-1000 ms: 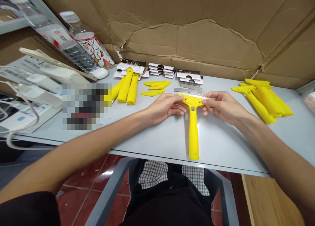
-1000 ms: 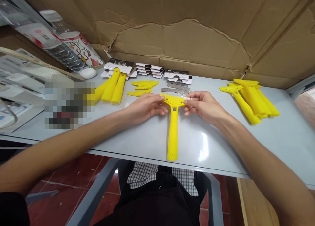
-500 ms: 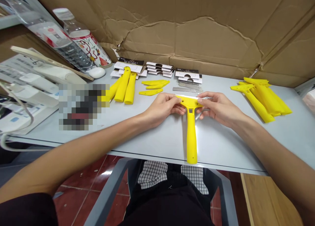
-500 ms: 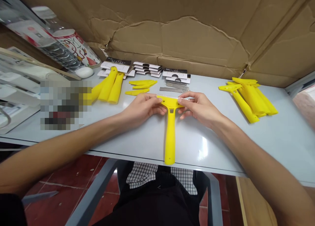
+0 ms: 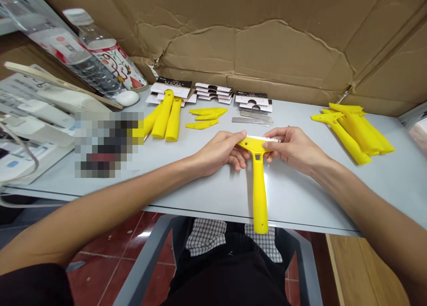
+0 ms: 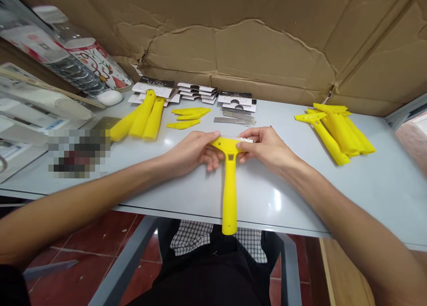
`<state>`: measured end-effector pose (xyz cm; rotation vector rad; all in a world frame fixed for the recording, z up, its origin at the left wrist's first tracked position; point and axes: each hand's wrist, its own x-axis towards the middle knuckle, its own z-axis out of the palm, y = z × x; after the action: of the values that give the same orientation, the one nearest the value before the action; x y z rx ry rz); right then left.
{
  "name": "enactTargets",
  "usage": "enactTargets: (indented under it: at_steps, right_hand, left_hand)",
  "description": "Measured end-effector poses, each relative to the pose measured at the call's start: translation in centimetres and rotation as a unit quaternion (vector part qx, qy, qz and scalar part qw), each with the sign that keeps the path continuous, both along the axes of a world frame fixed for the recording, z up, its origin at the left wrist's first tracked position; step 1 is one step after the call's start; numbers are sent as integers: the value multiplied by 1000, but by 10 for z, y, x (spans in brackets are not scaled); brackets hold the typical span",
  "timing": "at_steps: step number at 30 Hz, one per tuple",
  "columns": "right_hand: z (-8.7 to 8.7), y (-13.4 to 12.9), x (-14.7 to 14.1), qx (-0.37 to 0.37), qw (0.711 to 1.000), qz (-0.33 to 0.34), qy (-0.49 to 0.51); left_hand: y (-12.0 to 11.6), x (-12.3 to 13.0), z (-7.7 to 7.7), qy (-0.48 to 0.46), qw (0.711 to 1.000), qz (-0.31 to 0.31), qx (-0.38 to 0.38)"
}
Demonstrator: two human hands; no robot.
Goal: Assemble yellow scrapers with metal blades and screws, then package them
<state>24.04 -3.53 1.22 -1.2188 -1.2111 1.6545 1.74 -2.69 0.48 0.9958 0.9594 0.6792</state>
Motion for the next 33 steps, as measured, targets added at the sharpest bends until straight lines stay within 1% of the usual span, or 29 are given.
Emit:
enactTargets:
  at_steps: [2,5,9,12,15,20,22,24,26,29,31,33]
  right_hand:
    - [3,-1,-1,2,1000,-5,5]
    - [5,-1,-2,2,1000,-14,9]
    - [6,1,-1,-5,1000,-29,6]
    - [4,3,1,-9,999,-34,13]
    - [1,4,2,-10,999,-34,24]
    - [-3,5,3,-2,999,-38,27]
    - [-4,6,3,-1,999,-36,29]
    - [-3,5,2,-3,999,-32,29]
    - [-2,5,2,-1,1000,-27,12]
    - [1,6,2,16,998,-18,-52]
    - [5,8,5,37,995,-19,-95]
    - [10,12,13,73,987,-36,-140]
  left_hand:
    - [0,-2,1,6,1000,-10,-8]
    - [1,-4,1,-17,1000,-6,-5]
    - [2,-3,-2,-50,998,16,16]
    - [3,-2,-3,-51,998,31,21]
    - [4,-1,-2,-52,998,43,7]
    - [5,0,-1,-71,994,68,-51]
    - [5,0,-1,-67,994,76,-51]
    - [5,0,-2,-56,995,79,-32]
    - [5,-1,-3,-41,996,82,-11]
    - [5,-1,-3,-22,996,89,3]
    - [5,0,-3,-15,996,93,3]
    - [6,-1,-3,-14,995,97,3]
